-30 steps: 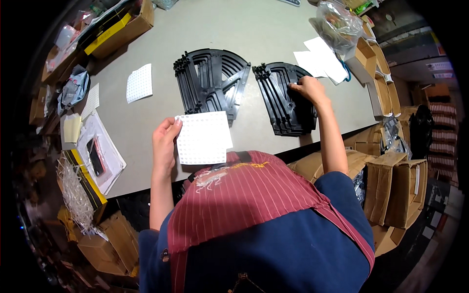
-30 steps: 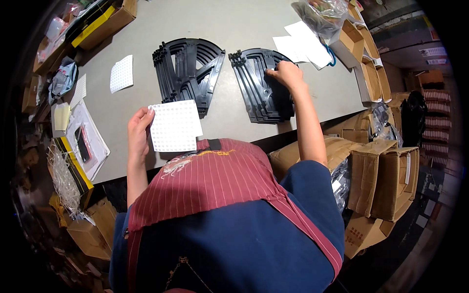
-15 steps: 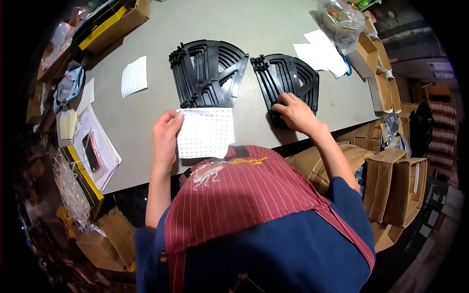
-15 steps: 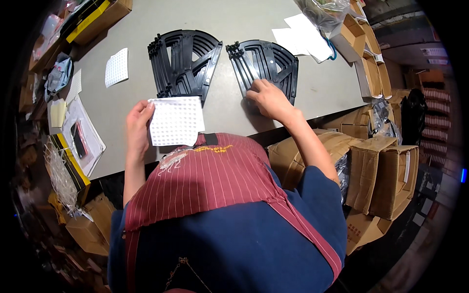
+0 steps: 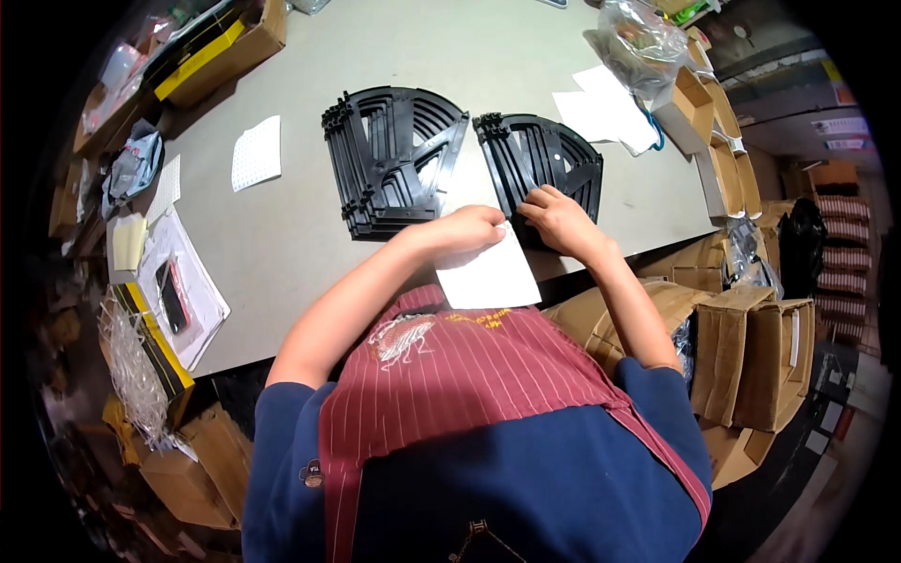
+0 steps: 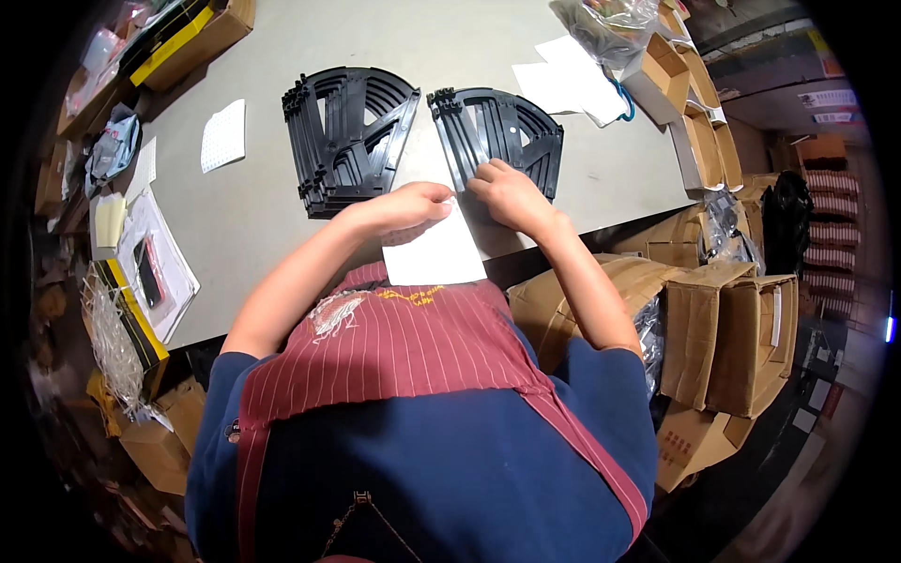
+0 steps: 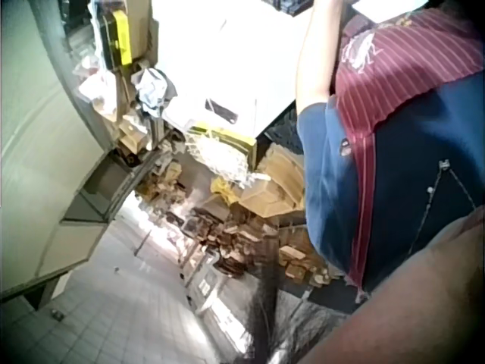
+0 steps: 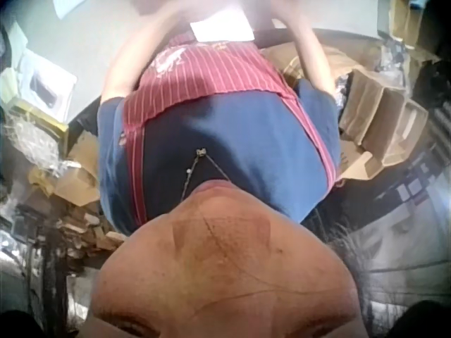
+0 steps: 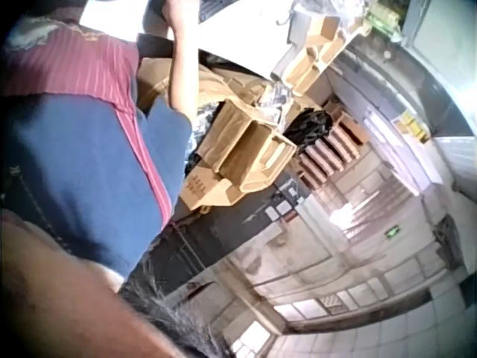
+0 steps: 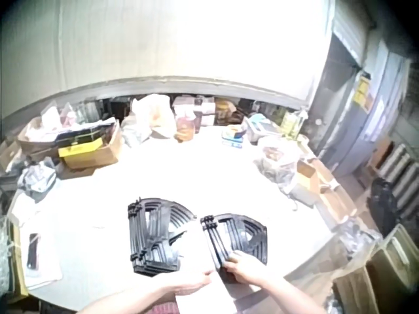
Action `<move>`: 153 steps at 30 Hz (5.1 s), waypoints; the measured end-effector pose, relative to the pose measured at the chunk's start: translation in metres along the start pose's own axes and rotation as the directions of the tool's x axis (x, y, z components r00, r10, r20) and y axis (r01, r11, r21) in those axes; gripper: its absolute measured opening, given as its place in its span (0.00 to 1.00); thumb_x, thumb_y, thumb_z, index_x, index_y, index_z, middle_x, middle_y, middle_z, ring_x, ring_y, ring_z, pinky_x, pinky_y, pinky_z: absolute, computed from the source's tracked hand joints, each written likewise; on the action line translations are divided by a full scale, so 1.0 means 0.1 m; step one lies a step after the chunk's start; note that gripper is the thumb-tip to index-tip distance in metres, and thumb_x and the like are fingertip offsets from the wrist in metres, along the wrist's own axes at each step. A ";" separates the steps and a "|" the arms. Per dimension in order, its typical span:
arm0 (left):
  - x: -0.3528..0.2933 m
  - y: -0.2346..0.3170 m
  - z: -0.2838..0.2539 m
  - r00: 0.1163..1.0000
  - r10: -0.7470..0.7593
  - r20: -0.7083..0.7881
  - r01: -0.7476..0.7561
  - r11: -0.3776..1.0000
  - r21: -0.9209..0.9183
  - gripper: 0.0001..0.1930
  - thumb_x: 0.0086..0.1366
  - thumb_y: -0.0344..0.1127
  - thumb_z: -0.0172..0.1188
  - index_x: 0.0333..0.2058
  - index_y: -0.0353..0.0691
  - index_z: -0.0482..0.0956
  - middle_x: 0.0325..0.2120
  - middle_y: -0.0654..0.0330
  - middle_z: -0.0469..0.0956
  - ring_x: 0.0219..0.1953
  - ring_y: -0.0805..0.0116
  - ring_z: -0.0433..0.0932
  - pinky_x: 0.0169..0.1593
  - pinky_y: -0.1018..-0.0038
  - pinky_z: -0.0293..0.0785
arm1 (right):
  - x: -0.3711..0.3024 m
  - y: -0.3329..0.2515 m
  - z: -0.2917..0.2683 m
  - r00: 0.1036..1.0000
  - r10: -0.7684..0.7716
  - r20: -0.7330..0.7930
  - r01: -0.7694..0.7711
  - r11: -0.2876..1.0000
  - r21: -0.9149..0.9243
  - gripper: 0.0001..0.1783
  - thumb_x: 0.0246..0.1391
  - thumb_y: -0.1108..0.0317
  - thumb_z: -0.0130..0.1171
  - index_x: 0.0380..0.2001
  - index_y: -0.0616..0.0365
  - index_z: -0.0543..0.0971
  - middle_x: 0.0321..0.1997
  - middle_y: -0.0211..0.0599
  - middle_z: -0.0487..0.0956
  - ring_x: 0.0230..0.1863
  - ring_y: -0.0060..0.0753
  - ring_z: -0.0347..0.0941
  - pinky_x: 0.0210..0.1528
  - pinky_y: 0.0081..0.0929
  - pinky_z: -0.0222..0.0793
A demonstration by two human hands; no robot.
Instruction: The person applies small white adhesive labels to a stack of black plastic components on a table. They peel each label from a sheet and stick it onto the curved surface of the parts, then place the labeled items into a cardboard box. The person repeats this process for multiple components.
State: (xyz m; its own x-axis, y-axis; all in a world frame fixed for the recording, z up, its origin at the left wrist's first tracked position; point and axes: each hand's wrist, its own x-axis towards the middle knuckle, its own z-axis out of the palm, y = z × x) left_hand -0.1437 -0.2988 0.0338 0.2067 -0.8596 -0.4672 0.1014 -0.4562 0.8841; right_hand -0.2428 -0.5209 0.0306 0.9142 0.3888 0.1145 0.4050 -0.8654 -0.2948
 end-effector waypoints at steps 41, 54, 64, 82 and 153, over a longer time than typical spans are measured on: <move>-0.50 -0.01 -0.10 0.805 0.111 -0.582 -0.399 0.827 -0.395 0.07 0.71 0.30 0.60 0.42 0.31 0.77 0.30 0.59 0.83 0.31 0.77 0.80 0.35 0.81 0.76 | 0.36 -0.38 -0.61 0.926 0.344 0.156 -0.357 0.665 0.656 0.23 0.58 0.59 0.70 0.50 0.62 0.79 0.41 0.34 0.83 0.43 0.23 0.78 0.48 0.27 0.74; -0.79 -0.12 -0.14 0.581 0.162 -0.798 -0.543 0.807 -0.232 0.11 0.69 0.33 0.62 0.42 0.29 0.82 0.28 0.68 0.81 0.29 0.85 0.73 0.30 0.83 0.68 | 1.18 -1.00 -0.51 0.948 -0.045 -0.315 0.058 0.998 0.034 0.10 0.49 0.74 0.63 0.36 0.58 0.76 0.35 0.41 0.76 0.39 0.50 0.75 0.43 0.42 0.72; -1.22 -0.62 -0.46 0.673 -0.095 -0.733 -0.480 0.698 -0.531 0.10 0.70 0.34 0.61 0.40 0.31 0.82 0.27 0.67 0.79 0.23 0.84 0.70 0.26 0.84 0.62 | 2.16 -0.31 -0.04 0.983 0.173 0.061 -0.183 0.932 0.311 0.07 0.53 0.71 0.61 0.34 0.63 0.81 0.33 0.47 0.84 0.37 0.47 0.81 0.42 0.36 0.76; -1.64 -1.22 -0.71 0.480 -0.297 -0.825 -0.592 0.585 -0.555 0.13 0.72 0.35 0.57 0.44 0.29 0.80 0.35 0.57 0.82 0.35 0.73 0.82 0.41 0.80 0.77 | 2.56 -0.14 0.29 0.799 0.566 0.205 -0.588 0.806 0.065 0.33 0.48 0.37 0.65 0.27 0.63 0.87 0.27 0.50 0.84 0.34 0.51 0.83 0.42 0.42 0.78; -1.55 -1.50 -0.85 0.537 -0.331 -0.776 -0.465 0.651 -0.600 0.14 0.71 0.38 0.58 0.44 0.32 0.82 0.36 0.60 0.83 0.36 0.73 0.81 0.42 0.77 0.76 | 0.48 1.08 -0.56 0.651 0.733 0.199 -0.690 0.680 -0.249 0.33 0.48 0.37 0.69 0.25 0.64 0.83 0.24 0.48 0.81 0.29 0.49 0.79 0.35 0.41 0.73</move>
State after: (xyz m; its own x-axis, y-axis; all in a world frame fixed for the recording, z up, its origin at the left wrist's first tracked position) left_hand -0.1076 -0.0781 -0.0256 0.8325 -0.1317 -0.5382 0.5535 0.2411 0.7972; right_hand -0.1541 -0.6135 0.0574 0.8885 -0.3183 -0.3304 -0.3512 -0.9353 -0.0436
